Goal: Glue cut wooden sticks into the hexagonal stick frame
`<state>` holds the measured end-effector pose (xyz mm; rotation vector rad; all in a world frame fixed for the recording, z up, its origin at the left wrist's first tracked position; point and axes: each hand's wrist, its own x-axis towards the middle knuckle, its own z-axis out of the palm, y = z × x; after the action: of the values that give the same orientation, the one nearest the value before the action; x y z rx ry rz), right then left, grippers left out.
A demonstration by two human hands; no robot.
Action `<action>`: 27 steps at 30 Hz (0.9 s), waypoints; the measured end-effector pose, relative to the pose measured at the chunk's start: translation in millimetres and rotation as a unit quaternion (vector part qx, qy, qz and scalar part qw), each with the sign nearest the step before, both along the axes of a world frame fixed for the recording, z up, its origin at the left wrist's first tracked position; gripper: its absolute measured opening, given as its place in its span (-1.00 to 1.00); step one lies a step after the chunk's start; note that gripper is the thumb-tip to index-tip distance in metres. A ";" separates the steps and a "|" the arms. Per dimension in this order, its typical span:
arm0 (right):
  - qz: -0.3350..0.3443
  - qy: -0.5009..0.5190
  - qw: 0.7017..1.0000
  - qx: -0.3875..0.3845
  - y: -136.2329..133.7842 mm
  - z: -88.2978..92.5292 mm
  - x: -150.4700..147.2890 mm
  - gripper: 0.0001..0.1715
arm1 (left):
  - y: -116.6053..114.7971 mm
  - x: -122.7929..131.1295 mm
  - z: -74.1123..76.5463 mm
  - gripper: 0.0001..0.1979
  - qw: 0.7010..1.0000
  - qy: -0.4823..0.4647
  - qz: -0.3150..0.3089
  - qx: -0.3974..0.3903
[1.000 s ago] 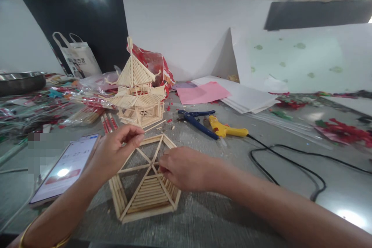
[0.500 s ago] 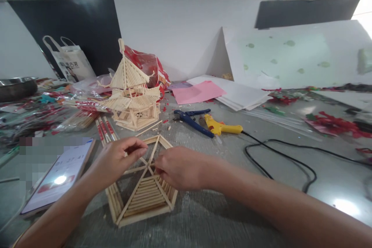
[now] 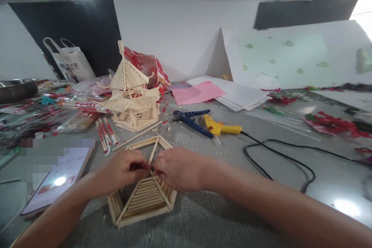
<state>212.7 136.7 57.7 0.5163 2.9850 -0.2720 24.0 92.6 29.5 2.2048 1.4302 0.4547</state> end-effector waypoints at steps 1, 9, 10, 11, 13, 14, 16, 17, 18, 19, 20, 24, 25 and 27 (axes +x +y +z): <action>0.000 0.000 1.000 0.000 0.0 0.0 0.2 -0.72 | -0.1 -0.1 -0.2 -0.81 1.000 -0.001 -0.006 -0.002; -0.002 0.004 1.000 0.006 -0.5 -0.3 0.0 -0.73 | 0.5 0.3 -3.8 -0.82 1.000 0.005 -0.025 -0.004; -0.003 0.005 1.000 0.009 -0.5 -0.7 0.0 -0.73 | 0.3 0.6 -3.9 -0.82 1.000 0.004 -0.022 -0.005; -0.004 0.007 1.000 0.012 -0.4 -1.1 0.1 -0.73 | 0.1 0.8 -4.0 -0.82 1.000 0.003 -0.018 -0.006; -0.002 0.010 1.000 0.014 -0.5 -1.3 0.2 -0.73 | -0.4 1.3 -3.9 -0.82 1.000 0.001 -0.014 -0.006; -0.001 0.009 1.000 0.012 -0.5 -1.2 0.3 -0.73 | -0.6 1.6 -3.9 -0.81 1.000 0.000 -0.012 -0.005; -0.001 0.008 1.000 0.011 -0.7 -0.7 0.4 -0.74 | -0.7 2.1 -3.9 -0.82 1.000 -0.001 -0.008 -0.003; -0.002 0.007 1.000 0.012 -0.7 -0.6 0.4 -0.74 | -0.6 2.4 -4.1 -0.82 1.000 -0.001 -0.006 -0.003; -0.003 0.005 1.000 0.012 -0.7 -0.5 0.4 -0.74 | -0.4 2.7 -4.3 -0.82 1.000 0.001 -0.004 -0.004; -0.005 0.005 1.000 0.013 -0.7 -0.5 0.5 -0.74 | -0.1 2.9 -4.7 -0.83 1.000 0.003 -0.003 -0.004; -0.004 0.005 1.000 0.013 -0.6 -0.6 0.5 -0.74 | 0.2 3.1 -5.2 -0.83 1.000 0.006 -0.001 -0.002; 0.000 0.002 1.000 0.014 -0.6 -0.9 0.6 -0.73 | 0.7 3.8 -6.9 -0.82 1.000 0.009 -0.003 0.007; 0.000 0.001 1.000 0.015 -0.7 -0.8 0.5 -0.73 | 0.6 4.1 -7.1 -0.82 1.000 0.010 -0.004 0.007; -0.002 0.001 1.000 0.014 -1.0 -0.3 0.5 -0.73 | 0.2 4.5 -6.9 -0.83 1.000 0.014 -0.003 0.004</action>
<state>213.2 135.7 57.4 0.5248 2.9951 -0.2317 28.5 92.8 22.7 2.2293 1.4387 0.4310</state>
